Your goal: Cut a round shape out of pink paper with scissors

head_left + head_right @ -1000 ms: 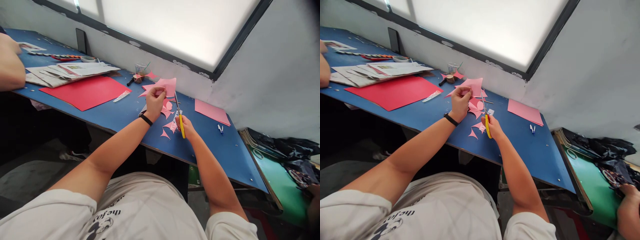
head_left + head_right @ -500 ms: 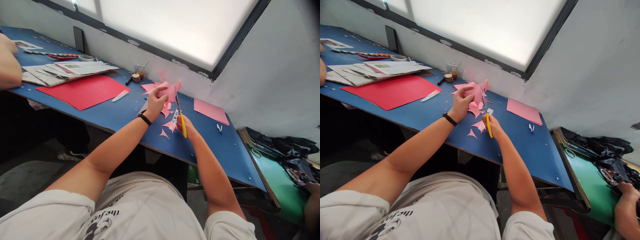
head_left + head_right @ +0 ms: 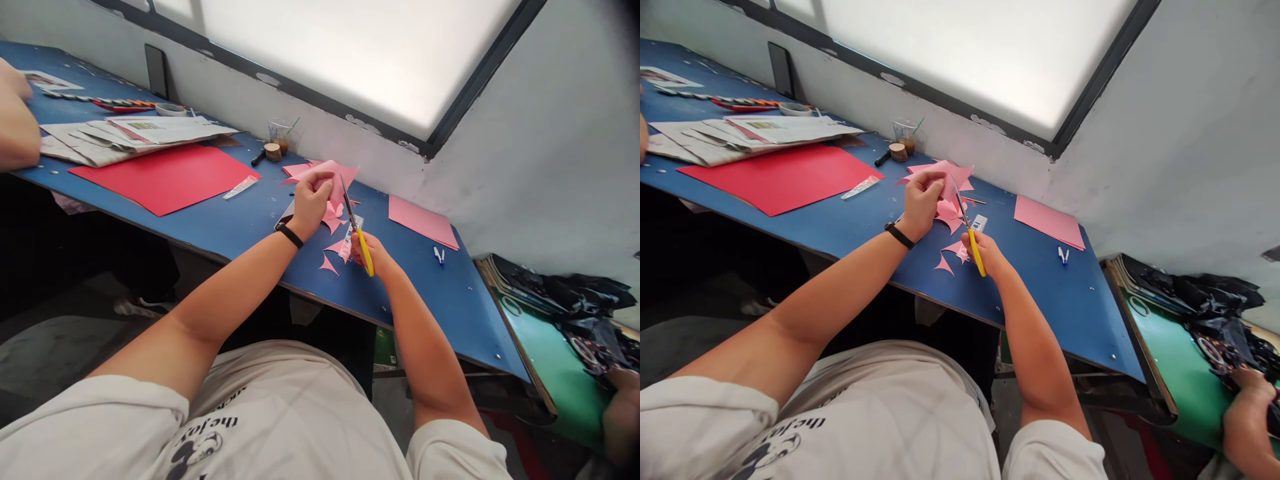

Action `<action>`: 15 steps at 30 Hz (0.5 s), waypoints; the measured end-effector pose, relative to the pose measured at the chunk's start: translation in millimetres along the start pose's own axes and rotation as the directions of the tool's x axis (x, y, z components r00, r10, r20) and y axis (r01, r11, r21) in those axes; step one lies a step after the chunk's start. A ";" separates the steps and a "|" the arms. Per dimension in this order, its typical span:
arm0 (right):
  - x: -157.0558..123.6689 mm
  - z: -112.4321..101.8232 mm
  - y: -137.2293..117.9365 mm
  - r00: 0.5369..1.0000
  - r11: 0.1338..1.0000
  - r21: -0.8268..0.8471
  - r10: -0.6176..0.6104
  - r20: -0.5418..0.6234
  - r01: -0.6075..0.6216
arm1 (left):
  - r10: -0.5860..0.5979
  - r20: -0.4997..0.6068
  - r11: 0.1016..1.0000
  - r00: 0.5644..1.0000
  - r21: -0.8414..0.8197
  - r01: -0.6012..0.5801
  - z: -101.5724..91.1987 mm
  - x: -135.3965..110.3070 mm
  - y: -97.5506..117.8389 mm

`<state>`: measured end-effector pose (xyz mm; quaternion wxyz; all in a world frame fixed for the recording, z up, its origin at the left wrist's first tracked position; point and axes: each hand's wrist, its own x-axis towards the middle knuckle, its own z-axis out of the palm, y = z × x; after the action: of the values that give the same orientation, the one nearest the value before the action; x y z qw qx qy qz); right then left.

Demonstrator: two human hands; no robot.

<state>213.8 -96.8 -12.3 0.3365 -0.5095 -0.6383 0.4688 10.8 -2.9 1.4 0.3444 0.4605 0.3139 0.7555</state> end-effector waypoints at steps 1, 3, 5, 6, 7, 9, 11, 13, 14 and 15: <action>0.0 0.5 0.7 1.000 1.000 0.004 -0.005 0.001 0.005 | 0.014 -0.004 1.000 1.000 0.002 -0.014 -0.2 0.9 -1.7; -0.1 1.2 1.8 1.000 1.000 0.009 -0.015 0.001 0.015 | 0.040 -0.009 0.999 0.999 0.010 -0.040 -0.7 2.5 -4.9; -0.3 1.5 2.7 1.000 1.000 0.011 -0.024 0.002 0.024 | 0.065 -0.012 0.998 0.998 0.021 -0.065 -1.3 3.9 -8.0; -0.2 1.4 3.1 1.000 1.000 0.010 -0.027 0.002 0.027 | 0.076 -0.012 0.997 0.997 0.027 -0.076 -1.6 4.5 -9.6; -0.2 1.2 3.4 1.000 1.000 0.008 -0.030 0.003 0.030 | 0.085 -0.011 0.996 0.996 0.032 -0.085 -2.0 5.1 -11.3; 0.1 0.6 4.2 0.999 0.999 0.003 -0.036 0.002 0.036 | 0.099 -0.006 0.994 0.995 0.043 -0.099 -2.6 6.4 -15.1; 0.3 0.2 4.6 0.999 0.999 0.000 -0.041 0.000 0.041 | 0.108 0.001 0.993 0.994 0.052 -0.108 -3.1 7.7 -19.3; 0.3 -0.1 4.5 0.999 0.999 -0.002 -0.045 0.000 0.045 | 0.114 0.008 0.992 0.993 0.060 -0.114 -3.7 9.0 -23.6; 0.1 -0.1 4.2 0.999 0.999 -0.003 -0.046 -0.001 0.046 | 0.116 0.011 0.991 0.993 0.063 -0.116 -4.0 9.6 -25.6; -0.1 -0.1 3.8 0.999 0.999 -0.005 -0.047 -0.003 0.047 | 0.117 0.014 0.991 0.993 0.067 -0.118 -4.5 10.3 -27.5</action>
<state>215.2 -96.7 -15.8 0.3471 -0.4958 -0.6507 0.4586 9.6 20.3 -17.1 0.2851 0.4932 0.3098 0.7612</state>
